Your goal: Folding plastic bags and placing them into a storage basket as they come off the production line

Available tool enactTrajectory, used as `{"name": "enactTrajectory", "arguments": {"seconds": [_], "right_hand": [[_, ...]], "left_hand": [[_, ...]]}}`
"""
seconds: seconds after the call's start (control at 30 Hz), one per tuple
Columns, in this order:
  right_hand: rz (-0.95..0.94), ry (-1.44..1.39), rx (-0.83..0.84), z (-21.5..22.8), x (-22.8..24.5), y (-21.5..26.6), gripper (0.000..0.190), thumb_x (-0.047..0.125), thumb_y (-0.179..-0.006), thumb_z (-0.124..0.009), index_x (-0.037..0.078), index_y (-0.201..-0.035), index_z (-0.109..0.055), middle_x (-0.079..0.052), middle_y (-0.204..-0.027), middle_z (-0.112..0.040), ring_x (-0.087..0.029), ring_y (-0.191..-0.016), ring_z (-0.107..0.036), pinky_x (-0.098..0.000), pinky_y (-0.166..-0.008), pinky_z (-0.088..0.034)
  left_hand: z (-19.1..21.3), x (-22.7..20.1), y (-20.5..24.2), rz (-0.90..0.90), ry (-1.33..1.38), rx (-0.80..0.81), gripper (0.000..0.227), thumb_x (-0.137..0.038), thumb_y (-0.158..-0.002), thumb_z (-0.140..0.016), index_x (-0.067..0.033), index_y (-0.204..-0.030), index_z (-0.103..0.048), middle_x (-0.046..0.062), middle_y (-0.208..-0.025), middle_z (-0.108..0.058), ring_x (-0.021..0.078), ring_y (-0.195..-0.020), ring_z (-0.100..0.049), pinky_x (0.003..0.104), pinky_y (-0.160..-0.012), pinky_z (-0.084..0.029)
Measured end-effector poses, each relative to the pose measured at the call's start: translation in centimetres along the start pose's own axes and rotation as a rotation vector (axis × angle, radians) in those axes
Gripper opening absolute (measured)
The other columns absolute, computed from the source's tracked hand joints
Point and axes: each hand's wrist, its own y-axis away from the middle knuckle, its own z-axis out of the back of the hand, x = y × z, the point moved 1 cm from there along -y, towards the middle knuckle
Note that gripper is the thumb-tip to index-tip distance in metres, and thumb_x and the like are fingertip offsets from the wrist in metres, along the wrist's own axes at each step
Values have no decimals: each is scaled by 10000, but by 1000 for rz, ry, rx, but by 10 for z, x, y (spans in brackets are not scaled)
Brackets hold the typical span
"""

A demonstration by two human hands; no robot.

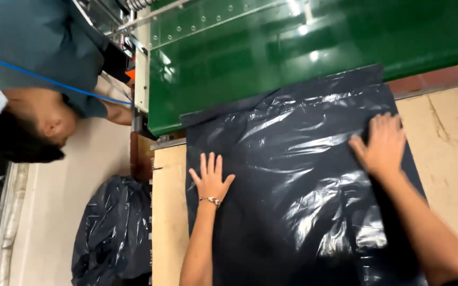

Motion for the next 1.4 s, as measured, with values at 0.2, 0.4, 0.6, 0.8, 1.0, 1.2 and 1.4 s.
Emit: {"name": "enactTrajectory", "arguments": {"seconds": [0.2, 0.4, 0.6, 0.8, 1.0, 1.2, 1.4], "right_hand": [[-308, 19, 391, -71, -103, -115, 1024, 790, -904, -457, -29, -1513, -534, -289, -1545, -498, -452, -1545, -224, -641, -1192, -79], [-440, -506, 335, -41, -79, -133, 623, 330, -817, -754, -24, -1294, -566, -265, -1201, -662, -472, -1095, -563, -492, -959, -398], [-249, -701, 115, 32, -37, -98, 342, 149, -911, -749, 25, -1214, -649, -111, -1014, -660, -266, -911, -584, -409, -786, -458], [-198, -871, 89, 144, -37, 8, 175, 8, -992, -821, -5, -1129, -714, -127, -1228, -683, -184, -1136, -610, -325, -1028, -491], [-55, -913, 307, 145, -72, 82, 191, 63, -1036, -591, 52, -1166, -731, -128, -1242, -705, -352, -1578, -500, -418, -1348, -376], [-69, -917, 357, 112, -85, 100, 311, 158, -864, -776, 94, -1167, -742, -152, -1216, -717, -277, -1578, -457, -397, -1363, -291], [-144, -509, 300, 110, -104, 91, 547, -103, -842, -493, 219, -1177, -781, -87, -1290, -740, -271, -1482, -567, -357, -1122, -417]], "left_hand": [[30, -84, -18, -374, 452, -281, 576, -455, -891, -644, -97, -1343, -631, 96, -1479, -573, 326, -1455, -447, 653, -1044, -406], [-4, -84, -38, -325, 784, -220, 298, -245, -941, -591, -141, -1187, -724, 36, -1331, -685, 244, -1351, -565, 437, -1100, -440], [-21, -37, -58, 87, 1456, 88, 701, -555, -1035, -213, -103, -1218, -717, 95, -1271, -735, 227, -1223, -676, 392, -1098, -443], [-10, 59, -18, 474, 2161, 494, 1319, -947, -628, -177, -10, -1530, -389, 231, -1592, -420, 346, -1460, -432, 464, -1075, -391], [-54, 125, 31, 674, 2245, 289, 1227, -926, -610, -295, -256, -1620, -102, 167, -1699, -123, 405, -1552, -135, 608, -1222, -135], [-62, 137, 34, 713, 1420, -61, 660, -384, -858, -717, -80, -1417, -544, 41, -1448, -535, 167, -1348, -470, 333, -1158, -344], [-38, 119, 31, 544, 837, -423, 515, -86, -800, -773, -39, -1279, -589, 152, -1165, -670, 285, -1095, -639, 376, -996, -490]]}}
